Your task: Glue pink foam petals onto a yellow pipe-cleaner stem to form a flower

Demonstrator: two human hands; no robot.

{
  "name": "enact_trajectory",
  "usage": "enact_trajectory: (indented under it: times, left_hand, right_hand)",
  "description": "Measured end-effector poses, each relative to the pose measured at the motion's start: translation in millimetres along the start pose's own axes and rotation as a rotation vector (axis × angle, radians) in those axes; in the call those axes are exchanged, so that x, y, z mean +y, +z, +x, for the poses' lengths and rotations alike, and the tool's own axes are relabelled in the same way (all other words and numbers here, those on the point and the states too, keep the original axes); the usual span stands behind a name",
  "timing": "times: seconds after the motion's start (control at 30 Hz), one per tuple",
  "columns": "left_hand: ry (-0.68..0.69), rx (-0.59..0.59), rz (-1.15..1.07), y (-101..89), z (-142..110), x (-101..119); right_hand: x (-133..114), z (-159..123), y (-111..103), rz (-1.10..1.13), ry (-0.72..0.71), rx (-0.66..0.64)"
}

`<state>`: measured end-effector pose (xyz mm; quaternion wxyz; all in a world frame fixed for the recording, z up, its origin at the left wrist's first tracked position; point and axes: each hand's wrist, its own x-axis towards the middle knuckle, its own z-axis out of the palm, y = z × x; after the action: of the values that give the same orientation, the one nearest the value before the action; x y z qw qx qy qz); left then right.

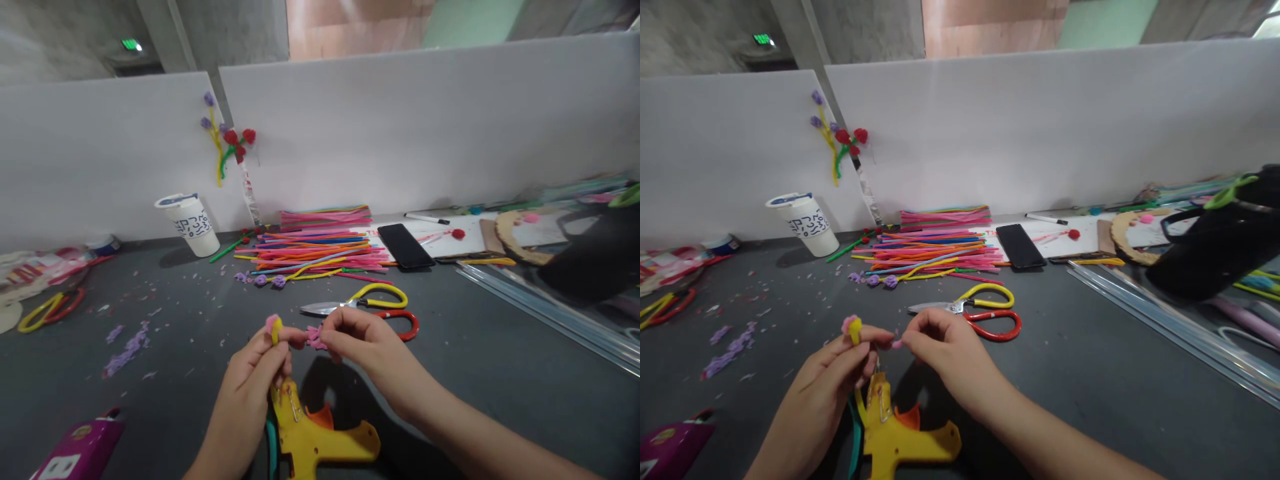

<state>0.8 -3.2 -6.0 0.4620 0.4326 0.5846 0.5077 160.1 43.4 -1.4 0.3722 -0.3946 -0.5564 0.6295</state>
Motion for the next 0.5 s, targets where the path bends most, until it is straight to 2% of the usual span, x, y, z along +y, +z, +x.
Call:
enact_trajectory:
  times: [0.1, 0.23, 0.5]
  left_hand:
    - [-0.091, -0.081, -0.127, 0.7, 0.4, -2.6]
    - [-0.163, -0.113, -0.172, 5.2, -2.6, -1.9]
    - [-0.06, -0.109, -0.088, 4.9, -7.2, -3.8]
  right_hand:
    - [-0.7, 0.1, -0.2, -0.003, -0.01, 0.02]
    - [-1.1, -3.4, 3.1, 0.04, 0.019, -0.013]
    - [0.6, -7.6, 8.7, 0.075, 0.065, 0.019]
